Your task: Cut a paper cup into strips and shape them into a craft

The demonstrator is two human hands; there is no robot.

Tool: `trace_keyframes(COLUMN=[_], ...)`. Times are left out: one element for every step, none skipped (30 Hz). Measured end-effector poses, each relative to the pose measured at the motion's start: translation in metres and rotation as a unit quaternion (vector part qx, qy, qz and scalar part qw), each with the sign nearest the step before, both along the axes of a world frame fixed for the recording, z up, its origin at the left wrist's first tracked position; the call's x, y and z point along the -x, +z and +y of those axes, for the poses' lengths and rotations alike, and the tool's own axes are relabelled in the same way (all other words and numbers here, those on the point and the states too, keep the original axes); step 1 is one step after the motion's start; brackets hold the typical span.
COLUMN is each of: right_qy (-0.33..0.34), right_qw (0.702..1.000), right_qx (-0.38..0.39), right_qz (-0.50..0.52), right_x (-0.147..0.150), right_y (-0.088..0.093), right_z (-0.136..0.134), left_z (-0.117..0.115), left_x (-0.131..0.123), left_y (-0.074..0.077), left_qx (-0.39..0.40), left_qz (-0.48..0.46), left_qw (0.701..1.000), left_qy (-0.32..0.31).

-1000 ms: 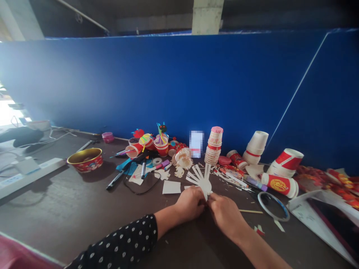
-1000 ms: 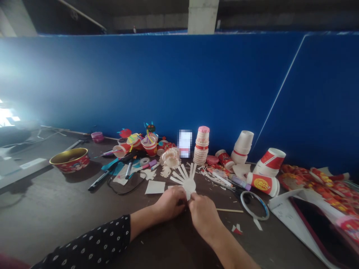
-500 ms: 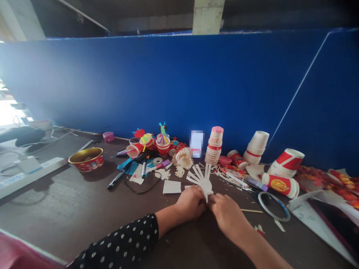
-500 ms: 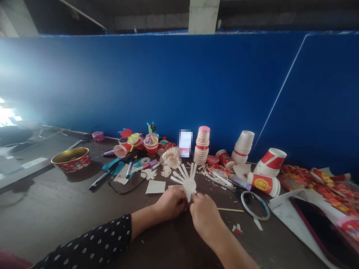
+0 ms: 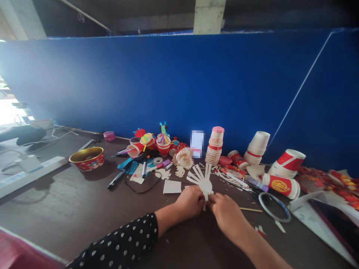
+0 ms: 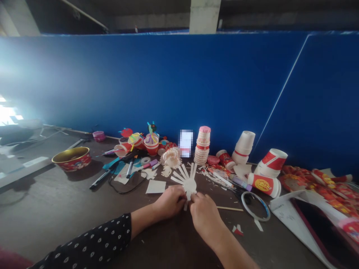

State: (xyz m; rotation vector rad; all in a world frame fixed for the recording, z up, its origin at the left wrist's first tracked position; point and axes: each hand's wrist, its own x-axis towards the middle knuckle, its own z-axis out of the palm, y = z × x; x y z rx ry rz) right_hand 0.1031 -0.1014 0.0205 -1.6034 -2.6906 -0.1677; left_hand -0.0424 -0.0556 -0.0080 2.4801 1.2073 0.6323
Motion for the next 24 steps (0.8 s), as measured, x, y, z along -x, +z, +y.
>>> trace_keyframes(right_qy=[-0.001, -0.002, -0.001, -0.001, -0.001, 0.0, 0.002, 0.003, 0.004, 0.005, 0.004, 0.003, 0.002, 0.001, 0.002, 0.002, 0.002, 0.001, 0.0, -0.003, -0.005, -0.006, -0.007, -0.008], right_qw=[1.0, 1.0, 1.0, 1.0, 1.0, 0.999, 0.999, 0.999, 0.999, 0.999, 0.999, 0.999, 0.999, 0.999, 0.999, 0.999, 0.999, 1.0, 1.0, 1.0, 1.0, 1.0, 1.0, 1.0], right_qx=[-0.001, -0.004, -0.01, -0.018, -0.026, -0.034, -0.04, -0.042, -0.041, -0.038, -0.035, -0.034, -0.033, -0.032, -0.031, -0.03, -0.028, -0.026, -0.024, -0.021, -0.019, -0.017, -0.014, -0.012], right_qz=[-0.003, -0.005, -0.005, -0.005, -0.004, -0.002, -0.001, -0.002, -0.005, -0.009, -0.013, -0.017, -0.018, -0.018, -0.018, -0.017, -0.016, -0.017, -0.017, -0.016, -0.016, -0.014, -0.014, -0.012], right_x=[0.0, 0.0, 0.0, 0.0, 0.0, 0.0, 0.0, 0.0, 0.001, 0.001, 0.001, 0.002, 0.002, 0.003, 0.003, 0.003, 0.003, 0.004, 0.004, 0.004, 0.004, 0.004, 0.004, 0.004], right_y=[-0.001, -0.003, -0.004, -0.006, -0.008, -0.01, -0.011, -0.012, -0.012, -0.012, -0.012, -0.011, -0.011, -0.011, -0.011, -0.011, -0.011, -0.011, -0.011, -0.01, -0.01, -0.01, -0.009, -0.009], right_z=[0.0, 0.001, 0.001, 0.001, 0.002, 0.002, 0.002, 0.002, 0.002, 0.002, 0.001, 0.001, 0.001, 0.001, 0.0, 0.0, 0.0, 0.0, 0.0, 0.0, 0.0, 0.0, 0.0, 0.0], left_z=[0.001, 0.002, 0.003, 0.004, 0.005, 0.005, 0.005, 0.004, 0.003, 0.002, 0.002, 0.001, 0.0, 0.0, -0.001, -0.001, -0.001, 0.0, 0.0, 0.001, 0.001, 0.002, 0.003, 0.003], left_x=[0.001, 0.001, 0.001, 0.002, 0.002, 0.002, 0.002, 0.002, 0.001, 0.001, 0.001, 0.001, 0.001, 0.001, 0.001, 0.002, 0.002, 0.002, 0.003, 0.003, 0.003, 0.003, 0.003, 0.003], left_y=[-0.001, -0.001, -0.002, -0.003, -0.003, -0.003, -0.003, -0.002, -0.002, -0.001, 0.0, 0.001, 0.001, 0.001, 0.001, 0.001, 0.0, -0.001, -0.001, -0.002, -0.003, -0.004, -0.004, -0.005], left_qx=[0.0, 0.001, 0.002, 0.004, 0.006, 0.008, 0.01, 0.012, 0.015, 0.018, 0.021, 0.022, 0.02, 0.017, 0.014, 0.01, 0.007, 0.005, 0.004, 0.004, 0.005, 0.008, 0.012, 0.015], left_qz=[-0.005, -0.01, -0.014, -0.016, -0.017, -0.017, -0.017, -0.018, -0.019, -0.019, -0.019, -0.019, -0.018, -0.018, -0.019, -0.02, -0.021, -0.023, -0.026, -0.029, -0.031, -0.032, -0.032, -0.029], left_qw=[1.0, 1.0, 1.0, 1.0, 1.0, 0.999, 0.999, 0.999, 0.999, 0.999, 0.999, 0.999, 0.999, 0.999, 1.0, 1.0, 1.0, 1.0, 1.0, 0.999, 0.999, 0.999, 0.999, 0.999], left_qy=[0.003, 0.007, 0.012, 0.018, 0.023, 0.026, 0.027, 0.028, 0.027, 0.026, 0.025, 0.023, 0.022, 0.019, 0.016, 0.01, 0.002, -0.007, -0.016, -0.023, -0.03, -0.034, -0.034, -0.032])
